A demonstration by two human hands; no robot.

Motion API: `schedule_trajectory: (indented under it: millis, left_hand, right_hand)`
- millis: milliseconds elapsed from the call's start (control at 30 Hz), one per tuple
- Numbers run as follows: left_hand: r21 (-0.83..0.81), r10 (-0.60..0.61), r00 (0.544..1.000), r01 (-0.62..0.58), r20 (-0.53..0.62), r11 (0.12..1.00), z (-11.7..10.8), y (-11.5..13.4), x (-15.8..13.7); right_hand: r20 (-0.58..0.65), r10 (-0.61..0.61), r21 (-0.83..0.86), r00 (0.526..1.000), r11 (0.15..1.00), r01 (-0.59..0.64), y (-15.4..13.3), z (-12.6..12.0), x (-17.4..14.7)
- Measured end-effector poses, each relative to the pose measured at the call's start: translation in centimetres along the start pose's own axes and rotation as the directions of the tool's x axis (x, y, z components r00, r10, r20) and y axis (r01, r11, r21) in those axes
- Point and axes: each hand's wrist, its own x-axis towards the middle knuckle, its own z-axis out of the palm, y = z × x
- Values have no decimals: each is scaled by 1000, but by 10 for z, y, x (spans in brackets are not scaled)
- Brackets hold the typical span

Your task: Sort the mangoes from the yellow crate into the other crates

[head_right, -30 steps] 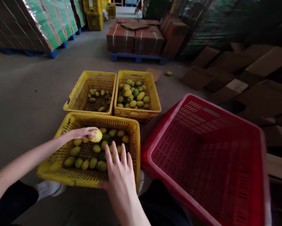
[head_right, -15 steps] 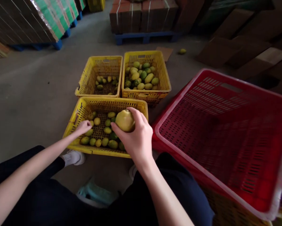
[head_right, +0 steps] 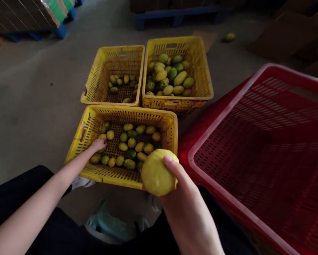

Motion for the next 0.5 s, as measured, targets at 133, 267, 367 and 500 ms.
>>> schedule_trajectory:
  millis: [133,267,367,500]
  left_hand:
    - [61,29,989,-21,-148,998,-17,23,35]
    - [7,-63,990,65,-128,998,-26,33,63]
    - [-98,-107,990,98,-97,990,-33,34,68]
    - [-377,-71,996,86,53,922,-48,34,51]
  right_hand:
    - [8,72,-53,997,996,-72,-2,-5,-3]
    - [-48,165,-30,985,985,-167,-8,-9,2]
    - [-107,195,10,975,981,-195,-11,-7,7]
    - [-120,64,-41,991,997,-69,-7,1,12]
